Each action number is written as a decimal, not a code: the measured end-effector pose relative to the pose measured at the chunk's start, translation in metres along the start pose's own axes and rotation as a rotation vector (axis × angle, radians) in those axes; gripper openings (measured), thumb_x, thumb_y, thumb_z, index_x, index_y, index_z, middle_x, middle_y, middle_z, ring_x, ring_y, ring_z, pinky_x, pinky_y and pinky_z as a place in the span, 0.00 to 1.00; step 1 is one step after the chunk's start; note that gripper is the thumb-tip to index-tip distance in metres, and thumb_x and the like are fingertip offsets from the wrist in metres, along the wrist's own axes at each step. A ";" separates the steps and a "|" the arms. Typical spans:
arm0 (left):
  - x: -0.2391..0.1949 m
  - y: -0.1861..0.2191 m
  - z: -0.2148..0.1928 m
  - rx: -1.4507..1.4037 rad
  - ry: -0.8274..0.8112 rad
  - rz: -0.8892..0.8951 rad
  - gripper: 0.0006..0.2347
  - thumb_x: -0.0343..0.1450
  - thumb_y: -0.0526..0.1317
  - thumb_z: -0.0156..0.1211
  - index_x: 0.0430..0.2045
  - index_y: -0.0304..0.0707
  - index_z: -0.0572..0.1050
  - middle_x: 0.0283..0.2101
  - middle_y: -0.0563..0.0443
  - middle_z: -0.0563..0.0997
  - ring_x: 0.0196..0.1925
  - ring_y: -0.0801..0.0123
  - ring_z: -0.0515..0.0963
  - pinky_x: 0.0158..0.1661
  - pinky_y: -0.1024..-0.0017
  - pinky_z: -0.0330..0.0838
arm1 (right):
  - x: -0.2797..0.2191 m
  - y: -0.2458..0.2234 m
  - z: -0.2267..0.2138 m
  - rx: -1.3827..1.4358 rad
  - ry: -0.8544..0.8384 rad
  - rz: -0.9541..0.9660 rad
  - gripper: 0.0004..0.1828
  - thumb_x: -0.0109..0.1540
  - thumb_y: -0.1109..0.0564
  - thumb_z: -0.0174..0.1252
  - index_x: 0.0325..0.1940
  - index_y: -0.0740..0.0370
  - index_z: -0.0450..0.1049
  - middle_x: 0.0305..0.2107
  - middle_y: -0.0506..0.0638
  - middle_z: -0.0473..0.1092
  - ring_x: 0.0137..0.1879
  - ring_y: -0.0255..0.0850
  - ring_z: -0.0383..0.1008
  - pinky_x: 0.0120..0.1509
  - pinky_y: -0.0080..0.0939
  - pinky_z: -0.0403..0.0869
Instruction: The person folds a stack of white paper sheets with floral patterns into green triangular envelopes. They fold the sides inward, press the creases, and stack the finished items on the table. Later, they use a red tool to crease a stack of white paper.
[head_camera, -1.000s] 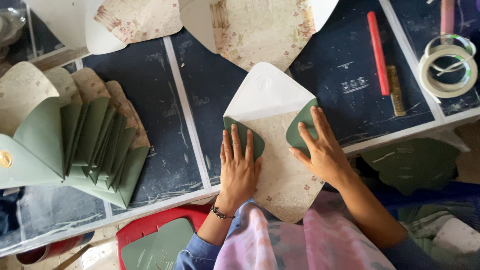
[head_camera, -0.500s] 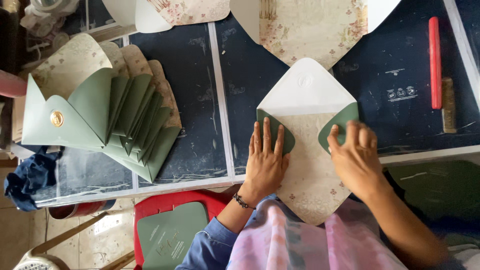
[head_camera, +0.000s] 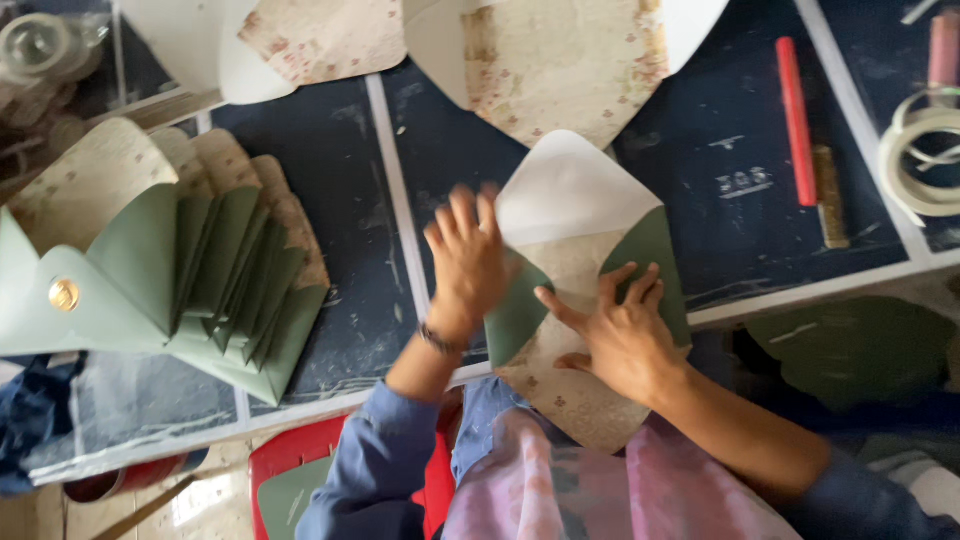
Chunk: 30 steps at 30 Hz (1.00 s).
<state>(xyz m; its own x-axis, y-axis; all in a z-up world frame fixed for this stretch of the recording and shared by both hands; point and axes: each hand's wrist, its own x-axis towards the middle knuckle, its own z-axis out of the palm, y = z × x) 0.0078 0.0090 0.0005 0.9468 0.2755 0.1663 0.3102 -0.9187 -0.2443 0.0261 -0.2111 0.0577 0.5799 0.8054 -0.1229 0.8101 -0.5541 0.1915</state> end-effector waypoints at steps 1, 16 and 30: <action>0.020 -0.006 -0.010 -0.132 0.000 -0.071 0.49 0.45 0.63 0.82 0.61 0.49 0.65 0.61 0.38 0.64 0.55 0.46 0.69 0.51 0.49 0.68 | 0.000 -0.001 -0.001 0.007 -0.047 0.013 0.53 0.47 0.13 0.56 0.74 0.15 0.55 0.51 0.82 0.66 0.59 0.90 0.67 0.60 0.76 0.73; 0.000 0.013 -0.042 -0.552 -0.319 0.589 0.35 0.72 0.71 0.36 0.76 0.65 0.53 0.81 0.49 0.48 0.81 0.46 0.49 0.75 0.43 0.40 | 0.001 0.004 0.005 0.125 -0.239 -0.005 0.48 0.50 0.16 0.62 0.70 0.28 0.66 0.61 0.88 0.56 0.65 0.97 0.55 0.69 0.80 0.63; -0.028 0.049 -0.011 -0.277 -0.078 0.356 0.36 0.74 0.60 0.48 0.75 0.38 0.54 0.79 0.41 0.54 0.81 0.55 0.51 0.76 0.61 0.45 | 0.050 0.032 0.059 0.390 0.382 -0.151 0.53 0.66 0.27 0.50 0.80 0.68 0.51 0.73 0.77 0.50 0.79 0.68 0.51 0.80 0.63 0.52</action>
